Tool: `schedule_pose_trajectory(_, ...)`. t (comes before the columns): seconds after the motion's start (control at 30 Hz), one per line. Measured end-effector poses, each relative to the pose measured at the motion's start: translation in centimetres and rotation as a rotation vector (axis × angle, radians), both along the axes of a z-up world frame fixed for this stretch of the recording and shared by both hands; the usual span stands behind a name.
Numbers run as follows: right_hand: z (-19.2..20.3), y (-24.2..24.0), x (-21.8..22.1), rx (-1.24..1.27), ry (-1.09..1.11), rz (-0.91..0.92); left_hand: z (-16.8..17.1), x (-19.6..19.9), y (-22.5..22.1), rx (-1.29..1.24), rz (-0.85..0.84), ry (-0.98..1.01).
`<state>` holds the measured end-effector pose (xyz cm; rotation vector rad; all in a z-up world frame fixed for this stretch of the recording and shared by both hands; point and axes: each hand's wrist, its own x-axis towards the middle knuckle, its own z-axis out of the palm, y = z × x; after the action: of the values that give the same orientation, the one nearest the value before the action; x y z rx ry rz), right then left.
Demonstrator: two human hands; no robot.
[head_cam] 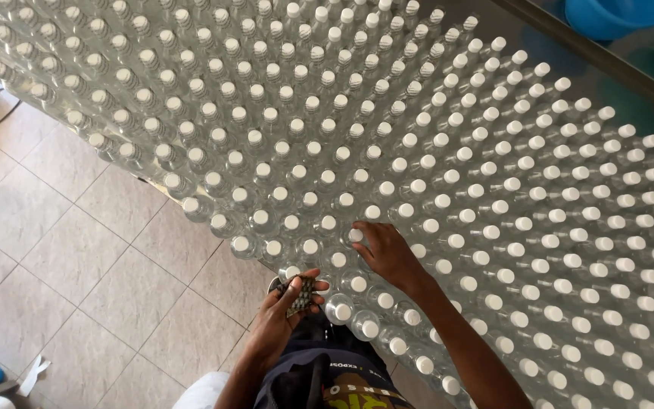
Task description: The person stands at a table covered with clear plastic bottles and repeatedly picks up white caps to screw onto the bottle openings. The camera moves rapidly and shakes significantly throughout the process.
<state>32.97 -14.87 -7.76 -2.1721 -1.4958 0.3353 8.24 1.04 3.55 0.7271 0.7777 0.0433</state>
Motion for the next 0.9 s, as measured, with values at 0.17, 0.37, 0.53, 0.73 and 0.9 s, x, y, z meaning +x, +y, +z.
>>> schedule_pose_trajectory(0.17,1.1,0.9,0.0,-0.057,0.062,-0.066,0.6,1.0,0.6,-0.021,-0.005,-0.019)
schedule_pose_trajectory(0.37,3.1,0.9,-1.1,-0.127,-0.045,-0.067,0.7,1.1,2.6,-0.041,-0.09,-0.073)
schedule_pose_trajectory(0.53,7.6,0.4,-5.2,-0.046,-0.156,-0.145,0.2,1.1,4.3,-0.07,-0.162,-0.112)
schedule_pose_trajectory(0.73,12.3,3.3,-11.5,0.316,0.305,-0.209,-1.9,1.3,5.6,-0.054,-0.456,-0.132)
schedule_pose_trajectory(0.9,11.2,4.0,-13.6,0.268,0.296,-0.338,-2.9,0.5,7.1,-0.067,-0.537,-0.248)
